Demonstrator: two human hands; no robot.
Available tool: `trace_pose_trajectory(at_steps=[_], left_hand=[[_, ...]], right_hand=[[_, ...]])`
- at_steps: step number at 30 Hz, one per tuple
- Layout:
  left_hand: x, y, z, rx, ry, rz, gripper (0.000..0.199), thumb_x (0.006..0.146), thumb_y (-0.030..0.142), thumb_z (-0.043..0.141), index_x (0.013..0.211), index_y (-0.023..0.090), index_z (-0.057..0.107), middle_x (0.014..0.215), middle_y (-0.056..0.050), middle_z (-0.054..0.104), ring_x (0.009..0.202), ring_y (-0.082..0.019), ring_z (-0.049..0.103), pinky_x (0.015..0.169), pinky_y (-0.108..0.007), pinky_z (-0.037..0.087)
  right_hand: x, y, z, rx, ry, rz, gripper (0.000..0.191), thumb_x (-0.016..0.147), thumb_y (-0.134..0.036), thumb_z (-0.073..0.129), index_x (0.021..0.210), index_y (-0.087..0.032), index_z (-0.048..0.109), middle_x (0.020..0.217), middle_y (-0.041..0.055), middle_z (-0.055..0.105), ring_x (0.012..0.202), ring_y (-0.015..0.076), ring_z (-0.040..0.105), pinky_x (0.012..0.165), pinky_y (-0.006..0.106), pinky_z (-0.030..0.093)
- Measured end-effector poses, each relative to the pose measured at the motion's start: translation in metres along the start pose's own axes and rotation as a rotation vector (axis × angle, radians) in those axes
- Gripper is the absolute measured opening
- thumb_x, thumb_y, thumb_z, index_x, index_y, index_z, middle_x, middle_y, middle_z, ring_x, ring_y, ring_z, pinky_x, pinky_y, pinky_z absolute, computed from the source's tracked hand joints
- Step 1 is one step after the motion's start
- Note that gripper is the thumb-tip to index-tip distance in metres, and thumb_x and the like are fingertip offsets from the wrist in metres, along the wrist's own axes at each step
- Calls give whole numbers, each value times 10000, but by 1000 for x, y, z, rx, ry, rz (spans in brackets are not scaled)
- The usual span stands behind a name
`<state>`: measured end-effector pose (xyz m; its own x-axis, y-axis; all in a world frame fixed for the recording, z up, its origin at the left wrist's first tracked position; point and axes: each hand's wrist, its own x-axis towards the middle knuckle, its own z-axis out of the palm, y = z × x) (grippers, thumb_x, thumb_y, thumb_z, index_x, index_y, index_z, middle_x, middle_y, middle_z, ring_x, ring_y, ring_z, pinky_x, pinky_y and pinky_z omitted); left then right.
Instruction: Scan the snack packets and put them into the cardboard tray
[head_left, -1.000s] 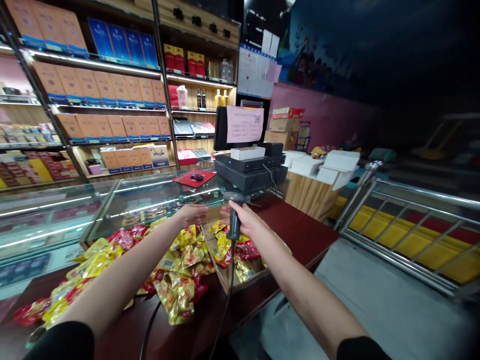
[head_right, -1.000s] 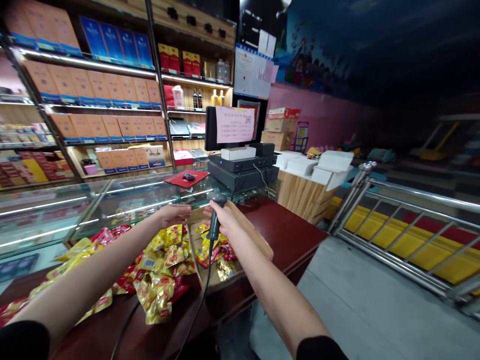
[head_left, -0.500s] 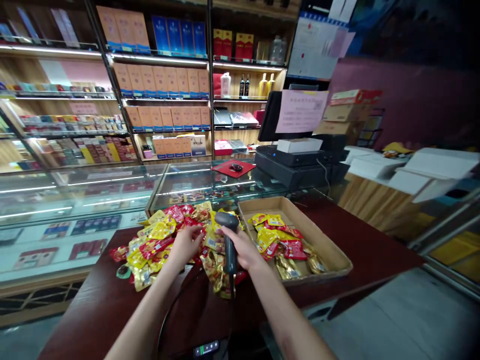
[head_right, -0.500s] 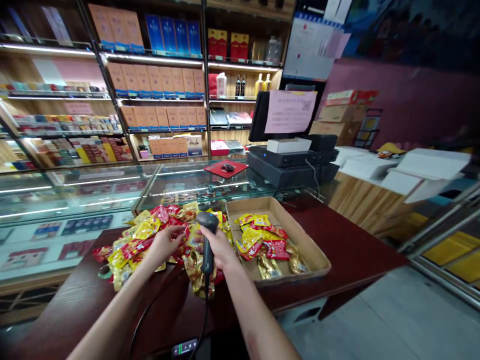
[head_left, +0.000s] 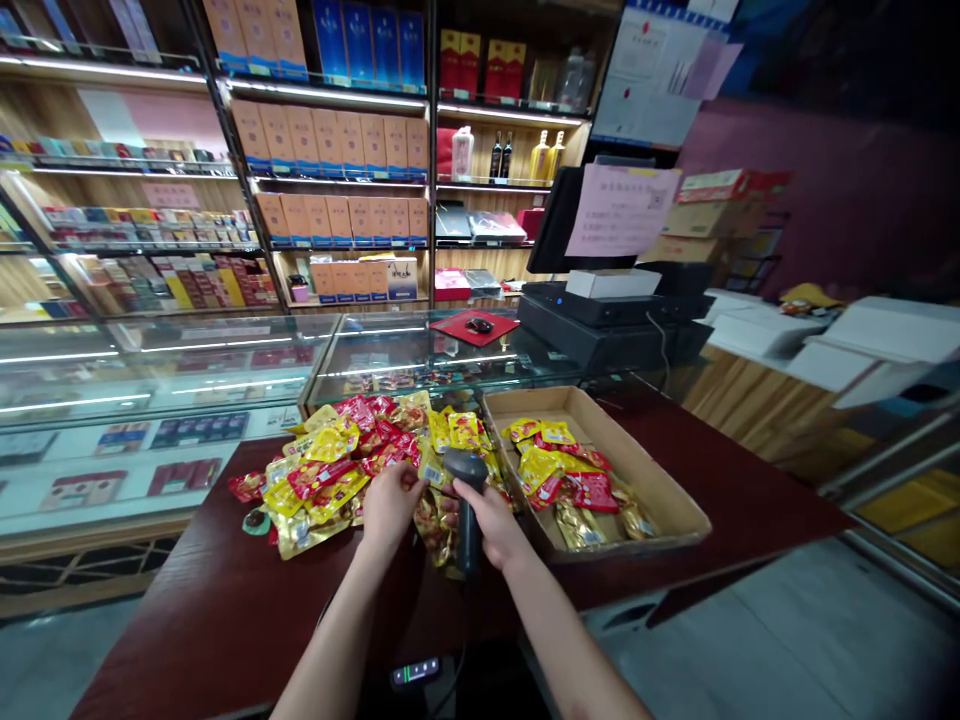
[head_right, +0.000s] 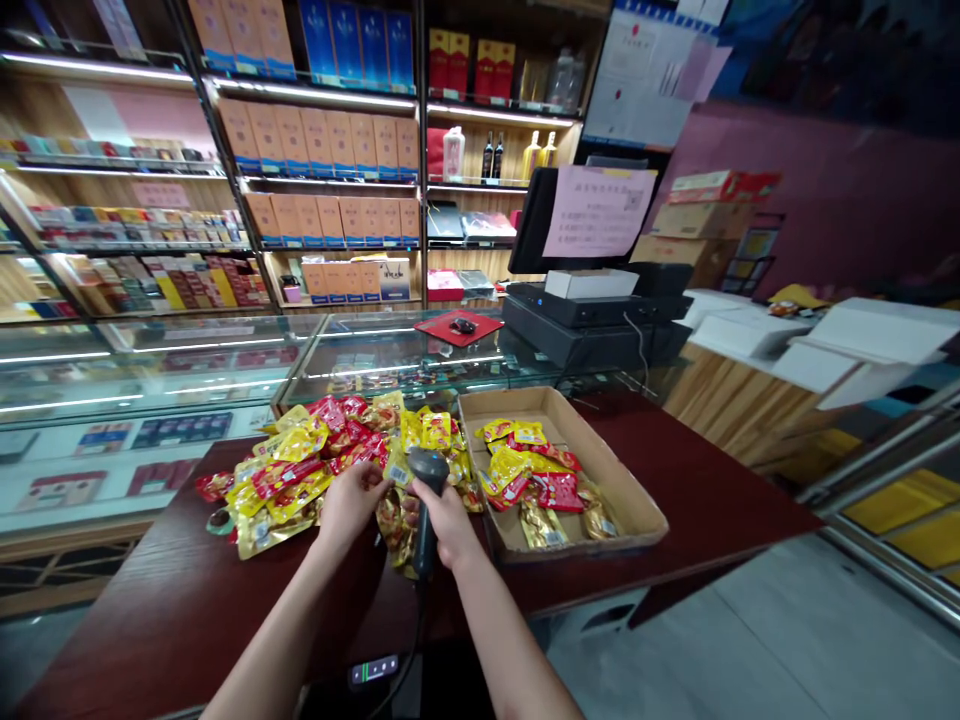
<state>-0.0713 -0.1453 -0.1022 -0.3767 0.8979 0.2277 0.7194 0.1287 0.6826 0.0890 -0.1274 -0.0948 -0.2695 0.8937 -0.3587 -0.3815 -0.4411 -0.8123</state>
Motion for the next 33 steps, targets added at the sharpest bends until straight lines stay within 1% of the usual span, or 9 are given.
trace_pose_trajectory(at_steps=[3, 6, 10, 13, 16, 19, 23, 29, 33], left_hand=[[8, -1, 4, -187, -7, -27, 157, 709, 347, 703, 738, 194, 684, 724, -34, 697, 653, -162, 619, 602, -233, 389], [12, 1, 9, -521, 0, -69, 203, 719, 369, 691, 788, 178, 679, 739, -40, 704, 675, -160, 643, 637, -233, 452], [13, 10, 8, -944, 111, -153, 311, 696, 420, 721, 829, 152, 635, 803, -57, 706, 739, -161, 662, 700, -251, 504], [7, 17, -4, -1045, 228, -203, 370, 691, 455, 731, 866, 145, 631, 817, -52, 701, 714, -150, 657, 656, -239, 509], [-1, 21, -17, -1039, 248, -176, 376, 681, 445, 749, 888, 148, 650, 822, -49, 713, 732, -148, 664, 684, -236, 511], [-6, 24, -26, -1014, 136, -169, 405, 637, 444, 782, 892, 147, 676, 839, -65, 730, 748, -162, 674, 713, -251, 513], [1, 27, -35, -966, -34, -218, 467, 585, 469, 804, 901, 141, 700, 850, -86, 737, 741, -181, 676, 679, -253, 509], [13, 10, -50, -854, -215, -321, 515, 705, 504, 718, 1084, 158, 683, 924, -75, 729, 692, -145, 662, 602, -215, 500], [7, -7, -37, -1106, -355, -465, 395, 731, 346, 753, 1065, 155, 664, 999, -101, 717, 818, -190, 691, 681, -266, 559]], right_hand=[[-1, -3, -2, 0, 7, -2, 381, 638, -307, 800, 946, -158, 633, 859, 56, 719, 679, 170, 689, 548, 256, 543], [-2, -6, -3, -23, -1, -43, 394, 586, -302, 830, 896, -157, 635, 835, 41, 714, 698, 164, 678, 590, 263, 547], [-2, -12, -1, -70, -34, -146, 414, 548, -337, 844, 868, -151, 658, 873, 50, 717, 742, 172, 663, 616, 273, 535], [-2, -19, 3, -113, -31, -242, 404, 545, -347, 842, 859, -152, 679, 884, 53, 719, 760, 171, 656, 633, 262, 519], [-2, -21, 9, -142, -19, -292, 398, 537, -348, 844, 845, -154, 684, 878, 52, 718, 741, 162, 646, 619, 250, 506], [-1, -15, 14, -170, -8, -289, 425, 529, -359, 847, 862, -154, 679, 797, 35, 709, 627, 134, 609, 563, 244, 489], [2, -5, 21, -152, 31, -220, 454, 500, -370, 857, 845, -145, 668, 676, 7, 678, 494, 107, 540, 489, 246, 457], [10, -13, 32, 28, 85, -145, 404, 477, -310, 860, 770, -160, 625, 561, -35, 615, 441, 105, 521, 469, 253, 455], [20, -21, 39, 86, 129, -152, 398, 490, -316, 853, 752, -179, 588, 568, -20, 624, 473, 136, 561, 496, 280, 483]])
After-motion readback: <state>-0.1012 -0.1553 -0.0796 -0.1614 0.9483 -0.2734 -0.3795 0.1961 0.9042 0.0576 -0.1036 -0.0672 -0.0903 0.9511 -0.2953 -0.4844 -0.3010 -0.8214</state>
